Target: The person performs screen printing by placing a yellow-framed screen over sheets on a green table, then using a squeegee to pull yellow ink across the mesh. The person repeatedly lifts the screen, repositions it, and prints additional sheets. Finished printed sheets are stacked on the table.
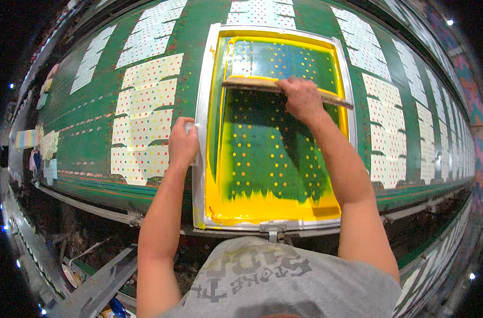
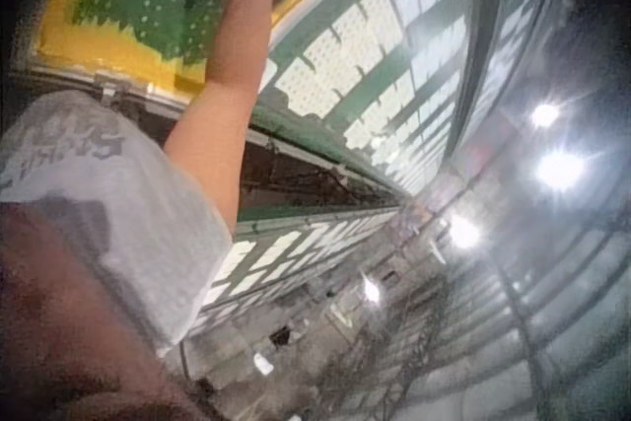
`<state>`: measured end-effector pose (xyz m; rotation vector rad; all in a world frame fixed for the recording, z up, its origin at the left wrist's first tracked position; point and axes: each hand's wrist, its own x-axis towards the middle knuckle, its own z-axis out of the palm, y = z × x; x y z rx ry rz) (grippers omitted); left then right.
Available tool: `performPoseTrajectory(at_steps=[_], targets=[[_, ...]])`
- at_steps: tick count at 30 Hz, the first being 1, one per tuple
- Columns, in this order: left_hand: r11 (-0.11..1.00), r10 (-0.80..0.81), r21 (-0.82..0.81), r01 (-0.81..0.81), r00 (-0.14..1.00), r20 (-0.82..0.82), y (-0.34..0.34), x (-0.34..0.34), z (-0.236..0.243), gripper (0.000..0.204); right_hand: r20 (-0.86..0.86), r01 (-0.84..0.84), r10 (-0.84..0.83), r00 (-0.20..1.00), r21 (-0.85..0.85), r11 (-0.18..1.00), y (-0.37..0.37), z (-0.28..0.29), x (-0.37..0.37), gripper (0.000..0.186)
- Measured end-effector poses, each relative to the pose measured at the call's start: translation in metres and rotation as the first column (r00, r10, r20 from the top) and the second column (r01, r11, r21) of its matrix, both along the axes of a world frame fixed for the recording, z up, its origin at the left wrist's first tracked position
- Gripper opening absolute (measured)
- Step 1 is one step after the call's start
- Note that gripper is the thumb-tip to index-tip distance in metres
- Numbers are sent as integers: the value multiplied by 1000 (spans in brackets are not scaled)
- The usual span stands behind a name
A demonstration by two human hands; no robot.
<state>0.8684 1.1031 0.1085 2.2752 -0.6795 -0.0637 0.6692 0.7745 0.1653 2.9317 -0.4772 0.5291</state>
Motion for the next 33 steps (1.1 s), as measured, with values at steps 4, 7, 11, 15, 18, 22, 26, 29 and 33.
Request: performPoseTrajectory(at_steps=[4, 7, 11, 15, 18, 22, 26, 29, 33], targets=[[1000, 9, 13, -9, 1000, 0, 0, -1, 3, 26, 1, 9, -9, 1000, -11, 1000, -75, 6, 57, 34], [1000, 17, 0, -17, 1000, -19, 0, -3, 6, 24, 16, -2, 2, 1000, 8, 1000, -115, 16, 90, 39], [999, 29, -40, -33, 996, -83, 0, -7, 9, 23, -65, 35, -31, 997, 64, 997, -151, 33, 119, 46], [999, 35, -37, -38, 997, -64, -1, -7, 9, 21, -66, 24, -24, 998, 12, 1000, -173, 40, 131, 45], [999, 38, -15, -39, 997, -73, -2, -7, 9, 21, -74, 25, -24, 997, 10, 1000, -182, 39, 134, 44], [998, 68, 12, -67, 991, -116, -3, -7, 11, 20, -89, -50, 57, 994, 85, 995, -188, 49, 134, 38], [997, 81, 9, -80, 984, -157, -3, -9, 12, 20, -213, -69, 101, 972, 153, 986, -176, 58, 125, 49], [999, 40, -18, -40, 998, -43, -3, -8, 10, 23, -226, -118, 147, 963, 136, 984, -154, 59, 111, 48], [999, 38, -9, -38, 999, -27, -1, -5, 7, 25, -245, -114, 150, 958, 154, 982, -115, 53, 80, 46]])
